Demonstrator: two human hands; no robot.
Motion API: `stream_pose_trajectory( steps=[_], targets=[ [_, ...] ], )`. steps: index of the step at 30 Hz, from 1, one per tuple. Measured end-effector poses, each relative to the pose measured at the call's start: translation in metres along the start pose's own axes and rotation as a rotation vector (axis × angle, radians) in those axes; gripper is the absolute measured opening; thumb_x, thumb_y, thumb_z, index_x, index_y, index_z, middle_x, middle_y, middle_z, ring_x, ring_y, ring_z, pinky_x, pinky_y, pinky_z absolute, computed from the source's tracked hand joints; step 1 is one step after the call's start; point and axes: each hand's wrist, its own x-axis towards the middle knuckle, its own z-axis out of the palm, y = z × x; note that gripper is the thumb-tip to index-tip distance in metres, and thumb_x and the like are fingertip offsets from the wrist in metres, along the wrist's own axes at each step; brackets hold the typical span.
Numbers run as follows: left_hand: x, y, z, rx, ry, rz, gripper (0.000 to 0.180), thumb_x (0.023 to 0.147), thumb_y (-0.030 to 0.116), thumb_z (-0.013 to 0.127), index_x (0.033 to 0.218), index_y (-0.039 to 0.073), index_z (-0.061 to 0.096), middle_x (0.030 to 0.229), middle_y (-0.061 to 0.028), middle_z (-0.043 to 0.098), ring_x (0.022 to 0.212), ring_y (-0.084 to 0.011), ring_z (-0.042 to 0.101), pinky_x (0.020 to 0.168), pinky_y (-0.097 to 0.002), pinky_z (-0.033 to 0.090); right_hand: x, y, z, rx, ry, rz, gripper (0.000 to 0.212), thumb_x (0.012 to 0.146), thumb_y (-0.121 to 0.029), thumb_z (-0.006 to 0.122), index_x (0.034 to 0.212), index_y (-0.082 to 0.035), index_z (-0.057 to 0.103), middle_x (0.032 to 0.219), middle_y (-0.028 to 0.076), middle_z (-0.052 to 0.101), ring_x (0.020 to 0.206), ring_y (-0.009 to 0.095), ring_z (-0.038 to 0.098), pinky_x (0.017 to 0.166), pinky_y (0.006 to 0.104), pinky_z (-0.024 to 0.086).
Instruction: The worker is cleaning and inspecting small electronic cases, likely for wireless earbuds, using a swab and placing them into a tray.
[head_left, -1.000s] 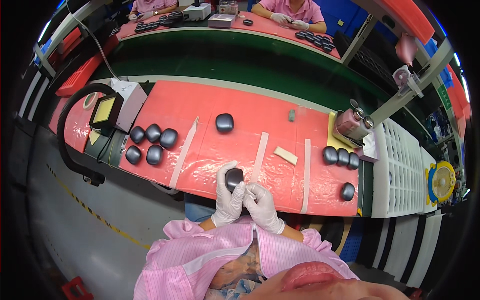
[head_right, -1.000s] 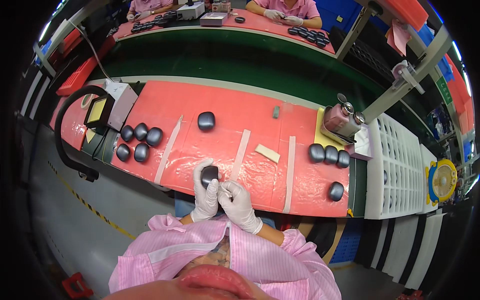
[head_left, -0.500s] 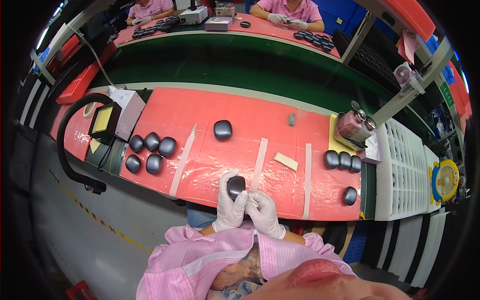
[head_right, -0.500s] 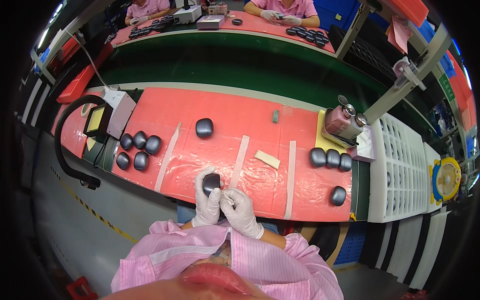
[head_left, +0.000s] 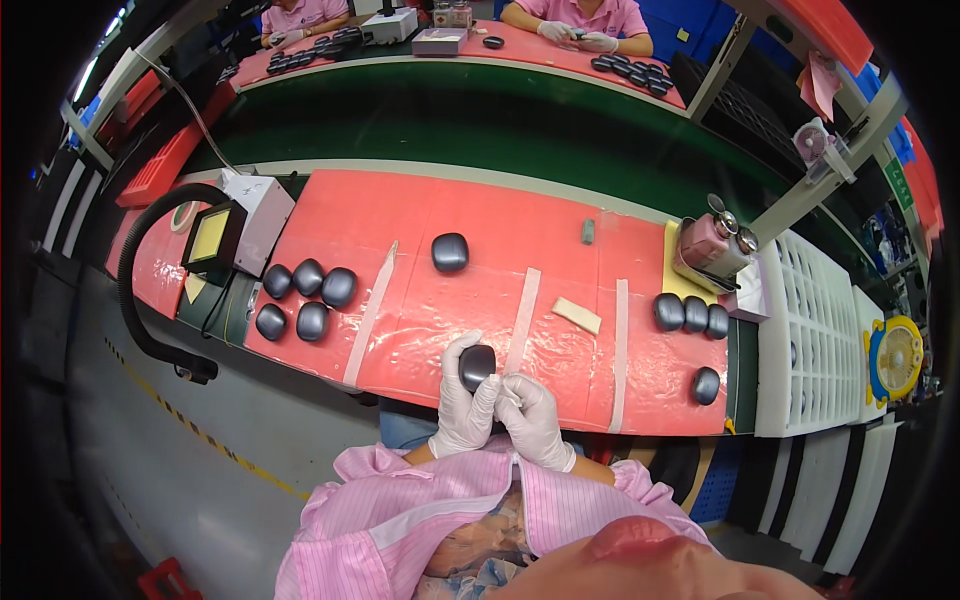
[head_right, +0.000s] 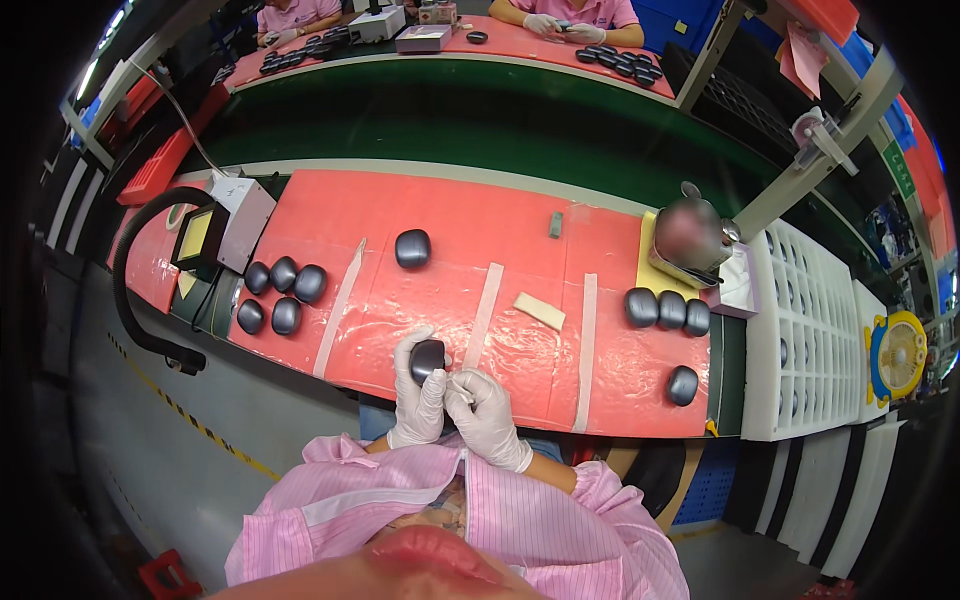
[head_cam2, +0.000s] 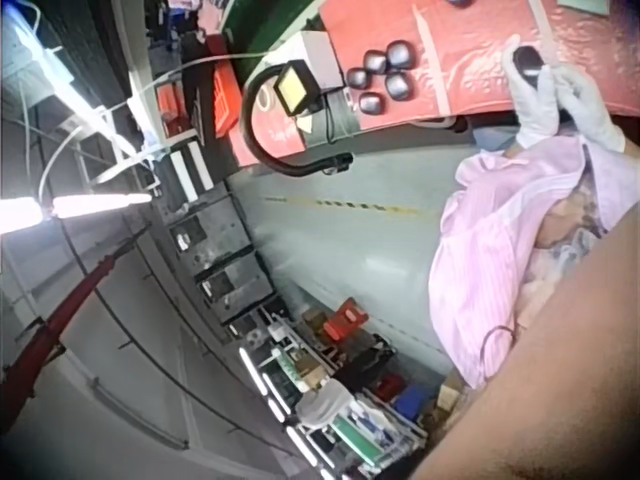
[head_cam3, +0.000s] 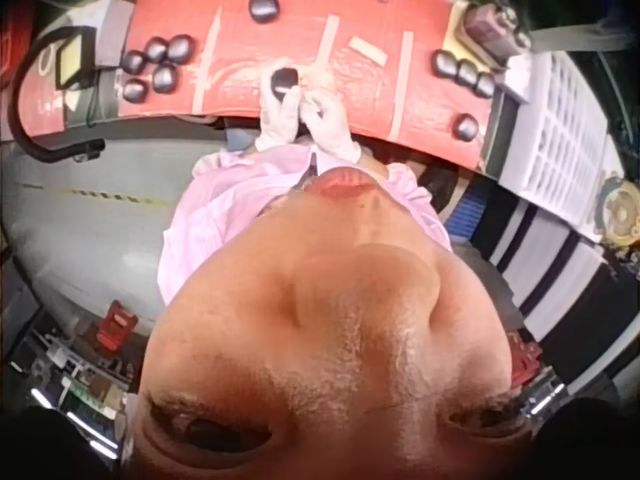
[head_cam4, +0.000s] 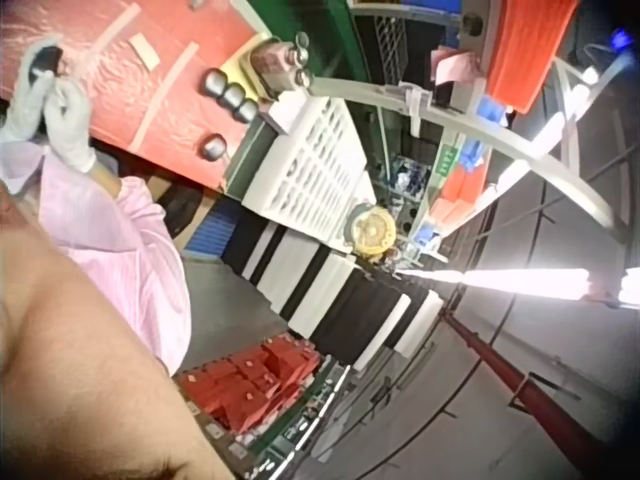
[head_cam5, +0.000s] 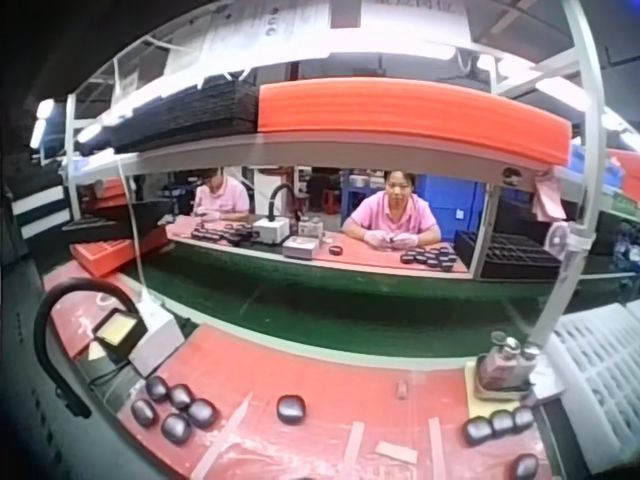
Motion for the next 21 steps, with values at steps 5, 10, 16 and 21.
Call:
stream_pose_trajectory(
  steps=[5,10,16,21],
  targets=[
    [0.0,0.0,-0.001,0.018,0.01,-0.018,0.059,0.093,0.036,0.056,0.134,0.0,0.032,0.11,-0.0139,0.048,0.093,-0.0196,0.051,0.085,-0.0332,0.042,0.002,-0.003,0.001,0.028,-0.003,0.031,0.006,0.085,-0.001,0.059,0.09,0.002,0.061,0.073,0.006,0.053,0.064,0.012,0.051,0.059,0.0266,0.043],
    [0.002,0.007,-0.001,0.021,0.009,-0.029,0.057,0.095,0.037,0.053,0.134,0.001,0.032,0.104,-0.0131,0.05,0.088,-0.02,0.052,0.081,-0.0332,0.043,0.0,-0.003,0.004,0.012,0.037,-0.086,0.01,0.083,0.003,0.06,0.092,0.0,0.062,0.076,0.005,0.055,0.064,0.012,0.053,0.057,0.0258,0.042],
    [0.002,0.017,-0.003,-0.071,-0.004,-0.13,0.048,0.098,0.032,0.049,0.135,0.005,0.033,0.098,-0.0087,0.049,0.083,-0.0132,0.048,0.076,-0.0285,0.042,-0.001,0.006,0.008,-0.251,0.075,-0.508,0.027,0.073,0.008,0.067,0.096,-0.006,0.063,0.077,0.006,0.055,0.067,0.019,0.054,0.059,0.03,0.044],
    [0.008,0.004,0.001,-0.261,0.057,-0.157,0.042,0.1,0.03,0.046,0.133,0.008,0.034,0.103,-0.0043,0.046,0.079,-0.0091,0.042,0.072,-0.0241,0.04,0.003,-0.001,0.01,-0.437,0.054,-0.673,0.036,0.07,0.006,0.07,0.102,-0.009,0.066,0.079,0.006,0.057,0.072,0.024,0.056,0.063,0.0346,0.045]
  ],
)
